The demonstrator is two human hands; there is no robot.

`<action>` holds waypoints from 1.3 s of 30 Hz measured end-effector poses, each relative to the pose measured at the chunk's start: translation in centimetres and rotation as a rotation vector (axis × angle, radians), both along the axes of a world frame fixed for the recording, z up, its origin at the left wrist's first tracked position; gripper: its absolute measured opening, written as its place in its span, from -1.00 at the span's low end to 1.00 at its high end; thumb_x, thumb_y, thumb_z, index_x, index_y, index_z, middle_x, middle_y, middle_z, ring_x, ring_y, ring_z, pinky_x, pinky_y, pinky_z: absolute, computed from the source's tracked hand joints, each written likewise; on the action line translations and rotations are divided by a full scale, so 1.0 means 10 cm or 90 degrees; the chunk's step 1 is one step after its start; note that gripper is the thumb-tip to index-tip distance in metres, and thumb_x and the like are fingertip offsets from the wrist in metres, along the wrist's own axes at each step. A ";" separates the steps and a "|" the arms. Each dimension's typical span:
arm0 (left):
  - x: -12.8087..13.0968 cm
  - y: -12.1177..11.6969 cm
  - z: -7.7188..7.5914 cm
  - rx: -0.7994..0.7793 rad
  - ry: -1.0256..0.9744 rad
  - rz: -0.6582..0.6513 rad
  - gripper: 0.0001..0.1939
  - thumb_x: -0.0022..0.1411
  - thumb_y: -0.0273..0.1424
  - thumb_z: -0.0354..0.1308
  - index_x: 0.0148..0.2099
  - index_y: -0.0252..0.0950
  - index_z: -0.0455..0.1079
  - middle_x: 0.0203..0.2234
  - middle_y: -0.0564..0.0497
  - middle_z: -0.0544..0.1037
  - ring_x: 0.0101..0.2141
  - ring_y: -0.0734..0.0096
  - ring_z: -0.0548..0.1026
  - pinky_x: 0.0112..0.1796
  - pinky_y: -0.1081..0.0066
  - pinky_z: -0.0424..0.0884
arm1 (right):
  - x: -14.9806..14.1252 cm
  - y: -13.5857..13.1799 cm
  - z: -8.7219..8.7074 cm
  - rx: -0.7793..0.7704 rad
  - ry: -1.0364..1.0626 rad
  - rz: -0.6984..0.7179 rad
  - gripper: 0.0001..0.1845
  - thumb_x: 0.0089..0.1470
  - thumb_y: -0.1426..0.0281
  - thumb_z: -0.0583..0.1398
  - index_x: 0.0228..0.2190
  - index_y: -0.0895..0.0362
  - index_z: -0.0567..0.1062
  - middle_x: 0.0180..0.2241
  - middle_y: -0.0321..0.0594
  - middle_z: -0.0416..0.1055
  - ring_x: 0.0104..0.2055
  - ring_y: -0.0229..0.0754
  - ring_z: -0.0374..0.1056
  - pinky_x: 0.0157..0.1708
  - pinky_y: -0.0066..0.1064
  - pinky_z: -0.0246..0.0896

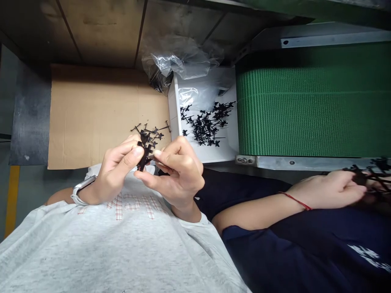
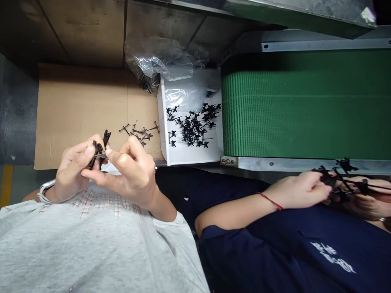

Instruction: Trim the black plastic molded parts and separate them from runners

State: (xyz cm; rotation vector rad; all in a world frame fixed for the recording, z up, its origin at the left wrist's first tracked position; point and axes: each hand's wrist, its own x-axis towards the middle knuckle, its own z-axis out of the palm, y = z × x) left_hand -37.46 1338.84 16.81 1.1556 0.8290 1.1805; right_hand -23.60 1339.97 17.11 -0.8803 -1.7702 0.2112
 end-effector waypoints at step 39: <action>0.00 0.01 0.01 0.000 0.061 -0.009 -0.55 0.40 -0.15 -0.01 -0.49 -0.29 0.20 -0.52 0.09 0.20 -0.41 0.50 0.20 -0.34 0.17 0.16 | 0.01 -0.02 0.04 -0.033 -0.002 0.033 -0.74 0.08 0.36 0.33 -0.31 0.12 0.34 -0.53 -0.43 0.07 -0.57 -0.39 -0.01 -0.69 -0.52 0.02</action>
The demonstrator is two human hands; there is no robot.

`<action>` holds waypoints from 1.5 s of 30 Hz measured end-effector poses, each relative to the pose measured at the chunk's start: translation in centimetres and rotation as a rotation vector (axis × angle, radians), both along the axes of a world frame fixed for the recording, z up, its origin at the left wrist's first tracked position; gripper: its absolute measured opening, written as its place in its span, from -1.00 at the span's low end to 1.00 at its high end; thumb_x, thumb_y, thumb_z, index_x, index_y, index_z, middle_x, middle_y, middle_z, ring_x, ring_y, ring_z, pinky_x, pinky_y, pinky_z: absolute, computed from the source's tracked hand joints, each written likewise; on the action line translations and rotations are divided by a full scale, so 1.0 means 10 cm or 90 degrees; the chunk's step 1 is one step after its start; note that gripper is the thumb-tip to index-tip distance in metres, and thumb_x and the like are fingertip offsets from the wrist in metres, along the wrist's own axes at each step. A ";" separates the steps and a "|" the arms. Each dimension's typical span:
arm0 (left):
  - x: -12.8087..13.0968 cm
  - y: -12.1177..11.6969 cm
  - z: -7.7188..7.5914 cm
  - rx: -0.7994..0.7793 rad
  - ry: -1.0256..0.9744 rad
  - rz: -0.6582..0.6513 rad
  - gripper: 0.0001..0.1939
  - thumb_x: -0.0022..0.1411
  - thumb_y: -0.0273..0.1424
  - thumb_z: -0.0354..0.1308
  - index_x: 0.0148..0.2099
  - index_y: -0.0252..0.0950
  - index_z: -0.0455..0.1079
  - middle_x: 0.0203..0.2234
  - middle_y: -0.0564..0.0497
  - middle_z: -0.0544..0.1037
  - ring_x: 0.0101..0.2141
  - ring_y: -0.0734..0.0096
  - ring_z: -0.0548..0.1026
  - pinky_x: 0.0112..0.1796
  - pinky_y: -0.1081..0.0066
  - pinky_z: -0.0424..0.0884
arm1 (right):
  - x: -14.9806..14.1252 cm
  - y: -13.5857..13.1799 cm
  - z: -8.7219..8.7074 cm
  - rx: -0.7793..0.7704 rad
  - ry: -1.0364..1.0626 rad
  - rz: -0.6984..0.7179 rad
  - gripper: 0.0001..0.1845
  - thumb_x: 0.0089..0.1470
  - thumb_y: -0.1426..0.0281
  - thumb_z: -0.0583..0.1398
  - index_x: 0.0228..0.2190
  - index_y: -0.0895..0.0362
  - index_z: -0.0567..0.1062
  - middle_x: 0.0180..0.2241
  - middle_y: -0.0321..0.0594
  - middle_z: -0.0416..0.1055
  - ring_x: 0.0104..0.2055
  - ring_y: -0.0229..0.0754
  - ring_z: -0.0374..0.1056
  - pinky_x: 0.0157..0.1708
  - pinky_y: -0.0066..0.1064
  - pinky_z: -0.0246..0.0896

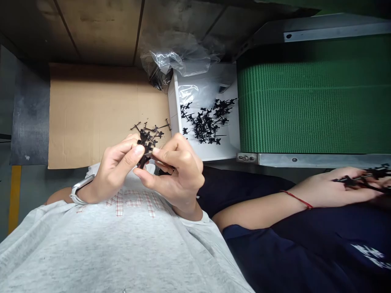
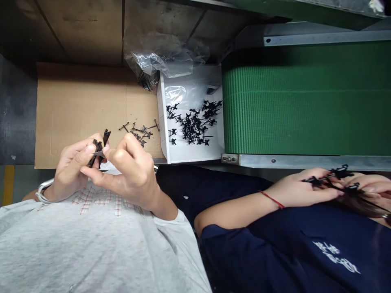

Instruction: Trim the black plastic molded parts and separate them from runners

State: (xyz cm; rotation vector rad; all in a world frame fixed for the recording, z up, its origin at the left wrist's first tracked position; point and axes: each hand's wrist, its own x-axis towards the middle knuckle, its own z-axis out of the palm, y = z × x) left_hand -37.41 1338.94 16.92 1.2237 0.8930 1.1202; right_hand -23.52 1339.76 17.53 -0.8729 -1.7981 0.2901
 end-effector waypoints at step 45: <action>0.01 -0.02 0.01 0.003 -0.001 0.008 -0.54 0.42 -0.14 -0.03 -0.48 -0.31 0.23 -0.51 0.11 0.21 -0.41 0.54 0.23 -0.37 0.16 0.14 | 0.01 0.01 -0.04 0.003 0.035 0.016 -0.80 0.15 0.32 0.28 -0.27 0.09 0.35 -0.54 -0.42 0.11 -0.55 -0.35 0.03 -0.67 -0.48 0.12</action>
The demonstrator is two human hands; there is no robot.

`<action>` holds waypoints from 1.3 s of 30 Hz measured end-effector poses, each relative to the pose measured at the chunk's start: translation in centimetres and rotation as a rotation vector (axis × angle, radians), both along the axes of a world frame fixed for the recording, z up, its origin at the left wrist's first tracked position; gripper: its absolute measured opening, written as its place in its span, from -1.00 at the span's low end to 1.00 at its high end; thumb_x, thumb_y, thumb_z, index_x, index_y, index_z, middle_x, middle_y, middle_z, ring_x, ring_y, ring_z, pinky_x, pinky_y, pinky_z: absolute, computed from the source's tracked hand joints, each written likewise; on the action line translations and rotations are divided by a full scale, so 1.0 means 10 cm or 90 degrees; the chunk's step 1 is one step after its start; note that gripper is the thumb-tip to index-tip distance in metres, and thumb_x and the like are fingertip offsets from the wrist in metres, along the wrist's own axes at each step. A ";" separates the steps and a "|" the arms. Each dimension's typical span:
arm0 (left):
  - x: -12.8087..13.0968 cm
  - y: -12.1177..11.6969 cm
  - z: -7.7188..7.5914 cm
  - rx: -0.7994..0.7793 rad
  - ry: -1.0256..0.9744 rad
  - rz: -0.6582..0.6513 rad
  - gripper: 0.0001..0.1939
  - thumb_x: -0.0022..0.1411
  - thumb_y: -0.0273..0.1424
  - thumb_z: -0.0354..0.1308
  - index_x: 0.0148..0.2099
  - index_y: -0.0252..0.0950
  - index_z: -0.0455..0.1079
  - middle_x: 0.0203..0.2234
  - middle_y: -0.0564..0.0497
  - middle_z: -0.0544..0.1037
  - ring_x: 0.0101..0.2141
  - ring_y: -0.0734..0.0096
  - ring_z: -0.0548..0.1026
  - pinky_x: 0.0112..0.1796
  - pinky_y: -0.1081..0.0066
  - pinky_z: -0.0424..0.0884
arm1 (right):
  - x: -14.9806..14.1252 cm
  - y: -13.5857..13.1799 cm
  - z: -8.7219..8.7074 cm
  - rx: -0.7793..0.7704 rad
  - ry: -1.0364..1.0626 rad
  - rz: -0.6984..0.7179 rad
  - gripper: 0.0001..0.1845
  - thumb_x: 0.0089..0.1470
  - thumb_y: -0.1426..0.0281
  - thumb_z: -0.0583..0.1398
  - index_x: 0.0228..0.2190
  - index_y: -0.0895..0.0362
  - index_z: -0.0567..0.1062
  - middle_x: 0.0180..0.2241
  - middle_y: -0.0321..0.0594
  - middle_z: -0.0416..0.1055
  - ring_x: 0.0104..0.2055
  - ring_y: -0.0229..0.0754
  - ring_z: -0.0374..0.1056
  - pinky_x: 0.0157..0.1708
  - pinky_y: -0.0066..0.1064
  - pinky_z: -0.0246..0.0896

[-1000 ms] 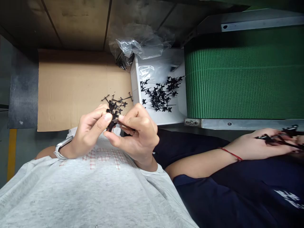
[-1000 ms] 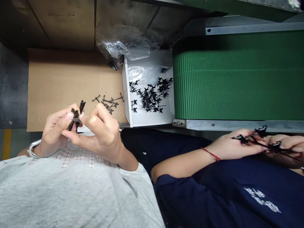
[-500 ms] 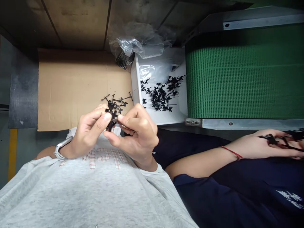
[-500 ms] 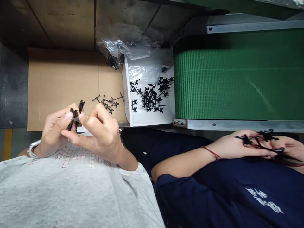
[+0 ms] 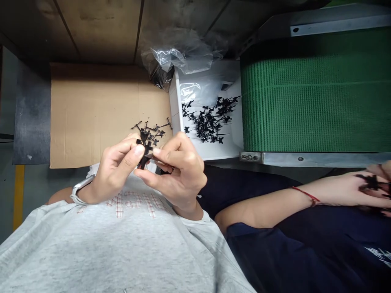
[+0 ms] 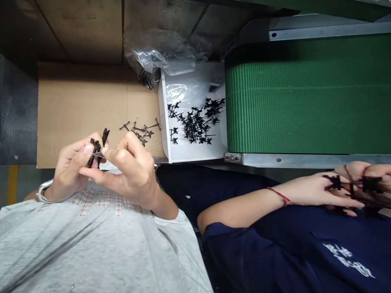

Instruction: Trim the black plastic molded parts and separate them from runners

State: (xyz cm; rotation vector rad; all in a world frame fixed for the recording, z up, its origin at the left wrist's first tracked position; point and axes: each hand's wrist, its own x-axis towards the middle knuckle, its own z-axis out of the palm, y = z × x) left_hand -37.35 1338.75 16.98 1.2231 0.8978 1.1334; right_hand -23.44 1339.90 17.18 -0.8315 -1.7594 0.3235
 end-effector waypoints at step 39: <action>-0.01 0.00 -0.02 0.018 -0.080 -0.018 -0.64 0.44 -0.35 -0.06 -0.44 -0.31 0.27 -0.47 0.04 0.28 -0.41 0.52 0.28 -0.35 0.44 0.22 | 0.00 -0.02 -0.01 -0.032 -0.001 0.002 -0.73 0.08 0.31 0.33 -0.26 0.08 0.35 -0.50 -0.40 0.11 -0.55 -0.34 0.05 -0.64 -0.45 0.15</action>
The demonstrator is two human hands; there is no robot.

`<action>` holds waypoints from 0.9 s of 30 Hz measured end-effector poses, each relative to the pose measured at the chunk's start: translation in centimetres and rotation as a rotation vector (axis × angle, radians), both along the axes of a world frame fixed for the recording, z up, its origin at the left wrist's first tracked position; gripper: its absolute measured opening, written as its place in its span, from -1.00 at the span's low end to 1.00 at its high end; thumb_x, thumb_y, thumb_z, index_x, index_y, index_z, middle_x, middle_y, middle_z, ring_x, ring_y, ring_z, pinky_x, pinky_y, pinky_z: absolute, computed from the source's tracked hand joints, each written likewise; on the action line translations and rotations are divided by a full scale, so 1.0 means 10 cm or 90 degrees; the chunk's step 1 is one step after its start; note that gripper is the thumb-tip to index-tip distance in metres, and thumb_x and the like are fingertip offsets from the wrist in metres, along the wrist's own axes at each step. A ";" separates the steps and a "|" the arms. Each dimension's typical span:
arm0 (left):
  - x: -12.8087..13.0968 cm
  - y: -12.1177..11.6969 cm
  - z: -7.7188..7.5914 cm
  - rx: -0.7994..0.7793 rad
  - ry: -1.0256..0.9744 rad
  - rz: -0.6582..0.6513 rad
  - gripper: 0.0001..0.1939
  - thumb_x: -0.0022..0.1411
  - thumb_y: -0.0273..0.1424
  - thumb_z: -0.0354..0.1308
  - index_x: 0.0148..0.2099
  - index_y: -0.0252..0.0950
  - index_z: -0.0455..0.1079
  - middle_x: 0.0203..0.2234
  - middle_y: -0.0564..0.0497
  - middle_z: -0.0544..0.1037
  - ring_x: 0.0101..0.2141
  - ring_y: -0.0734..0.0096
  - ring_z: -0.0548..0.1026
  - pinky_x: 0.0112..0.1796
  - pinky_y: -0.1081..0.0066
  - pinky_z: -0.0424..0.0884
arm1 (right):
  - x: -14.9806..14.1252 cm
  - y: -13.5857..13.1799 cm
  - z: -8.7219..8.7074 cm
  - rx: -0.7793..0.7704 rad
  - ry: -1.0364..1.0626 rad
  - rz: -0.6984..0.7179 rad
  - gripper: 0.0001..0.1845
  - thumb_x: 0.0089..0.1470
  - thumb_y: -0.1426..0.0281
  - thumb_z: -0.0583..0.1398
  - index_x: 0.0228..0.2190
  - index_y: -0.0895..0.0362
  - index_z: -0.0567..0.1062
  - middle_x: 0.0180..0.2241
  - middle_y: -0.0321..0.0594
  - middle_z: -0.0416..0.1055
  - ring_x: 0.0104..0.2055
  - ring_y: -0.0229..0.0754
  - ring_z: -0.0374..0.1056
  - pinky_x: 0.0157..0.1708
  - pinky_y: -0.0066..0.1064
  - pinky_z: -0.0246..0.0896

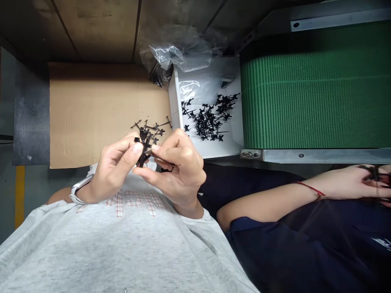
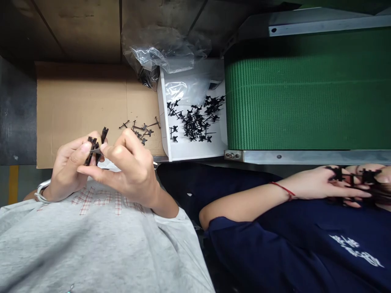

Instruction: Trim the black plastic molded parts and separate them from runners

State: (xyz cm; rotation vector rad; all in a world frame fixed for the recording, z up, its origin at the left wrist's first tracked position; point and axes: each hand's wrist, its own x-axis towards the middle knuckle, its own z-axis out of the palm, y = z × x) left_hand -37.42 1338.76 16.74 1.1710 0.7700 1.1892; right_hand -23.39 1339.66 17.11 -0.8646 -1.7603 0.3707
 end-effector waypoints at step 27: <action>0.01 0.01 0.02 -0.052 0.012 0.013 -0.62 0.41 -0.27 0.00 -0.48 -0.30 0.21 -0.49 0.04 0.20 -0.45 0.49 0.20 -0.39 0.41 0.17 | -0.02 0.01 -0.03 0.003 0.022 0.009 -0.80 0.15 0.32 0.27 -0.24 0.08 0.36 -0.49 -0.38 0.17 -0.51 -0.32 0.11 -0.58 -0.40 0.30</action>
